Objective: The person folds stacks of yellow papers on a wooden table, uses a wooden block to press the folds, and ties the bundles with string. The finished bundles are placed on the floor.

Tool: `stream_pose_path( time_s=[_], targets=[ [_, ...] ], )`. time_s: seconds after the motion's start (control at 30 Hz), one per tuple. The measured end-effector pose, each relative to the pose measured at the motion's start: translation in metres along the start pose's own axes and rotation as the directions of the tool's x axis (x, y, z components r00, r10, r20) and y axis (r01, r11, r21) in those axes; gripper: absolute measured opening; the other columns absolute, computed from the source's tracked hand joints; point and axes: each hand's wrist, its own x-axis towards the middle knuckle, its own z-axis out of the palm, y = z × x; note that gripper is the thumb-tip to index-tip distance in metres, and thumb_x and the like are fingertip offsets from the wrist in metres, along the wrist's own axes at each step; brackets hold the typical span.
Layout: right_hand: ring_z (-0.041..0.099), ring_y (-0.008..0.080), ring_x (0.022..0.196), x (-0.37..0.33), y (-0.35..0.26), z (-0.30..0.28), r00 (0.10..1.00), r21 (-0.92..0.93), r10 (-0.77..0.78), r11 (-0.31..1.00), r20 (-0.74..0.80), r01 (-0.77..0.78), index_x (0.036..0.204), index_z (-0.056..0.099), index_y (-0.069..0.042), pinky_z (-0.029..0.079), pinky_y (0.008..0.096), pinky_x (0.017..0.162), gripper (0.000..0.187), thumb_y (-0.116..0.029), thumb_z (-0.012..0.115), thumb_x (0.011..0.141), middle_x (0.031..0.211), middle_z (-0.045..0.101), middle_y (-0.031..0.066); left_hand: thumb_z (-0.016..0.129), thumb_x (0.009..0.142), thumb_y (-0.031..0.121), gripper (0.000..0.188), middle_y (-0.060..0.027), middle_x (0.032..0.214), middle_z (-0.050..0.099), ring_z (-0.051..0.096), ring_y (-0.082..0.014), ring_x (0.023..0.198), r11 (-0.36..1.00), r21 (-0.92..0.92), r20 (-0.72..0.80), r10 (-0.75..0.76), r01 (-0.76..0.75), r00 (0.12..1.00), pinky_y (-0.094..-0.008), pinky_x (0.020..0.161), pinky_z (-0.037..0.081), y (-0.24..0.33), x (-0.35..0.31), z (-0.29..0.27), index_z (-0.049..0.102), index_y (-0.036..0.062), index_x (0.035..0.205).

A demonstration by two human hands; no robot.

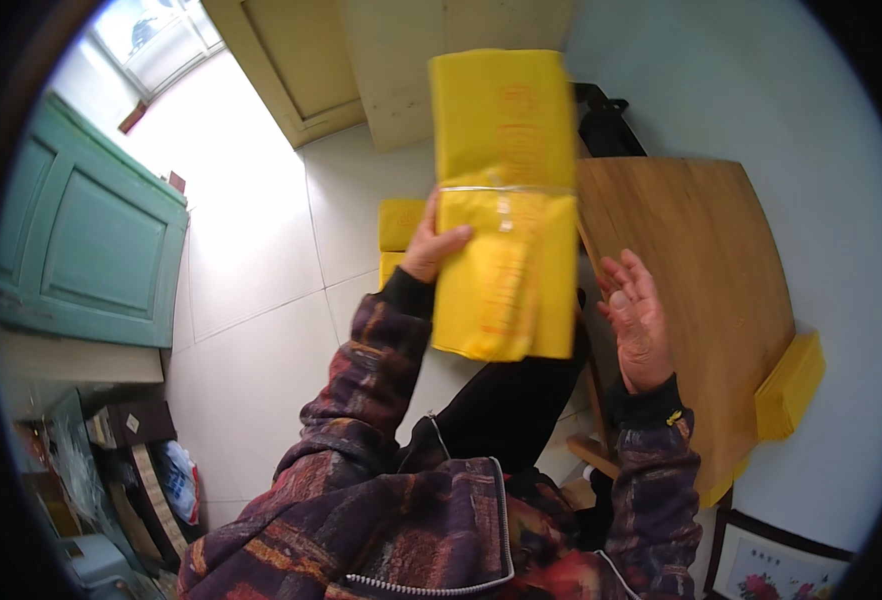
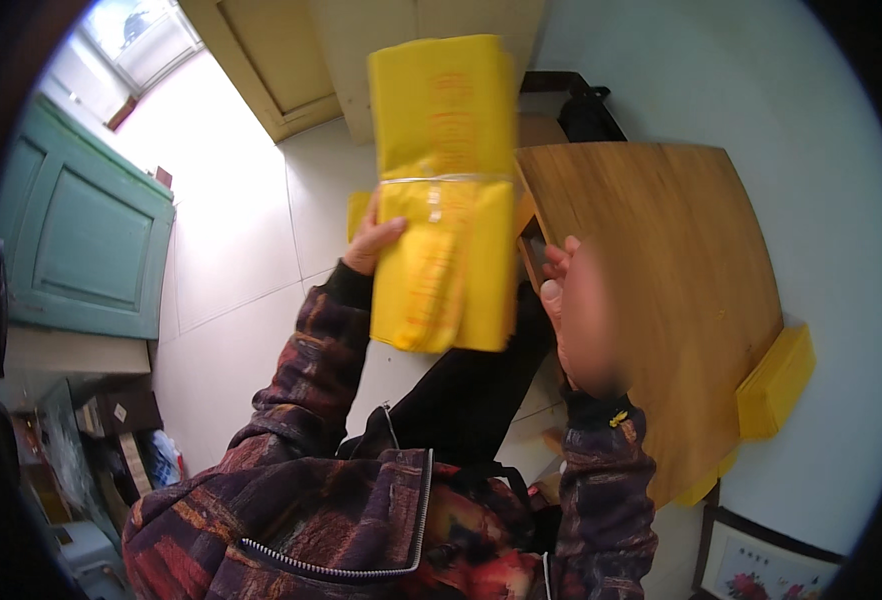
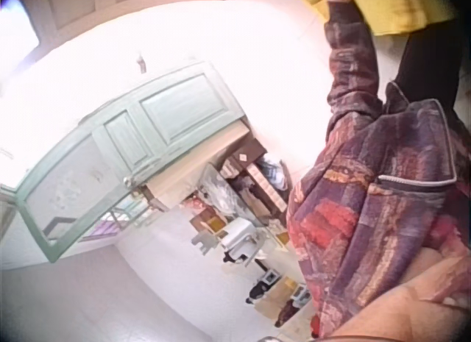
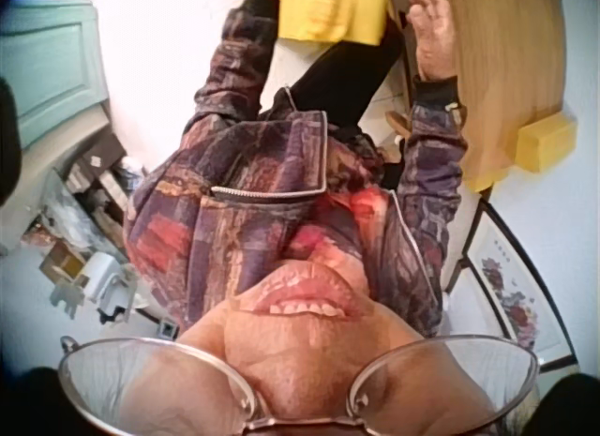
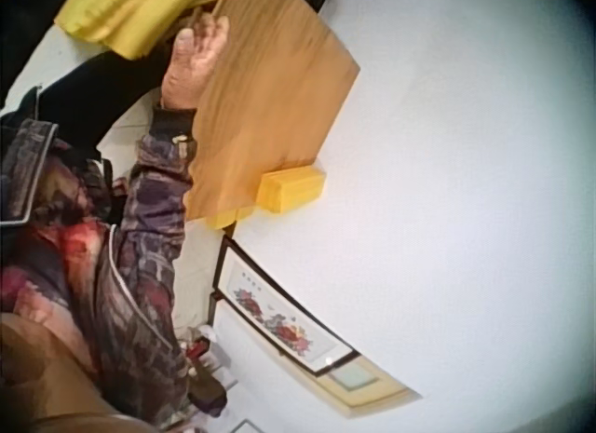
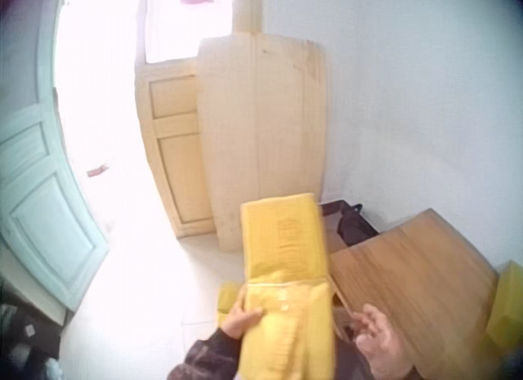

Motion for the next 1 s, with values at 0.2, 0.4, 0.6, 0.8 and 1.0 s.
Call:
stream_pose_path(
  time_s=[0.2,0.4,0.6,0.8,1.0],
  targets=[
    [0.051,0.0170,0.100,-0.016,0.021,-0.034,0.988,-0.009,0.153,0.988,-0.006,-0.153,0.130,0.028,0.006,0.038,0.0282,0.090,0.059,-0.021,0.056,0.086,0.109,0.054,0.0142,0.057,0.077,0.010,0.061,-0.0140,0.121,0.048,0.053,-0.0273,0.106,0.982,-0.159,-0.059,-0.112,0.101,0.992,-0.0384,0.088,0.046,-0.030,-0.002,-0.087,0.030,0.0057,0.132],
    [0.053,0.0169,0.098,-0.074,0.050,-0.066,0.934,0.028,0.350,0.937,-0.067,-0.349,0.126,0.033,0.006,0.040,0.0282,0.088,0.049,-0.013,0.052,0.085,0.106,0.056,0.0145,0.060,0.076,0.003,0.063,-0.0115,0.115,0.053,0.057,-0.0253,0.098,0.944,0.068,-0.251,-0.298,0.324,0.921,-0.0367,0.083,0.048,-0.121,0.003,-0.176,0.030,0.0070,0.132],
    [0.055,0.0165,0.094,-0.106,0.076,-0.068,0.909,0.048,0.410,0.912,-0.072,-0.408,0.119,0.040,0.005,0.042,0.0280,0.085,0.038,-0.010,0.051,0.087,0.104,0.056,0.0137,0.059,0.075,-0.003,0.064,-0.0076,0.111,0.056,0.057,-0.0216,0.095,0.946,0.027,-0.276,-0.305,0.324,0.912,-0.0337,0.082,0.048,-0.154,-0.008,-0.214,0.033,0.0097,0.132],
    [0.055,0.0173,0.093,-0.121,0.088,-0.068,0.913,0.017,0.400,0.917,-0.086,-0.400,0.116,0.042,0.003,0.043,0.0297,0.084,0.035,-0.012,0.052,0.085,0.101,0.058,0.0129,0.059,0.078,0.007,0.058,-0.0132,0.122,0.048,0.051,-0.0257,0.107,0.857,0.316,-0.467,-0.234,0.408,0.853,-0.0350,0.089,0.043,-0.129,-0.001,-0.187,0.034,0.0045,0.131],
    [0.056,0.0156,0.092,-0.127,0.091,-0.062,0.891,-0.010,0.439,0.897,-0.117,-0.443,0.114,0.043,0.005,0.044,0.0271,0.082,0.031,-0.007,0.050,0.087,0.100,0.058,0.0131,0.061,0.078,0.036,0.067,-0.0164,0.135,0.035,0.033,-0.0335,0.124,-0.133,0.982,-0.085,0.335,0.137,0.938,-0.0405,0.101,0.029,-0.103,0.039,-0.118,0.034,0.0077,0.132]
  ],
)
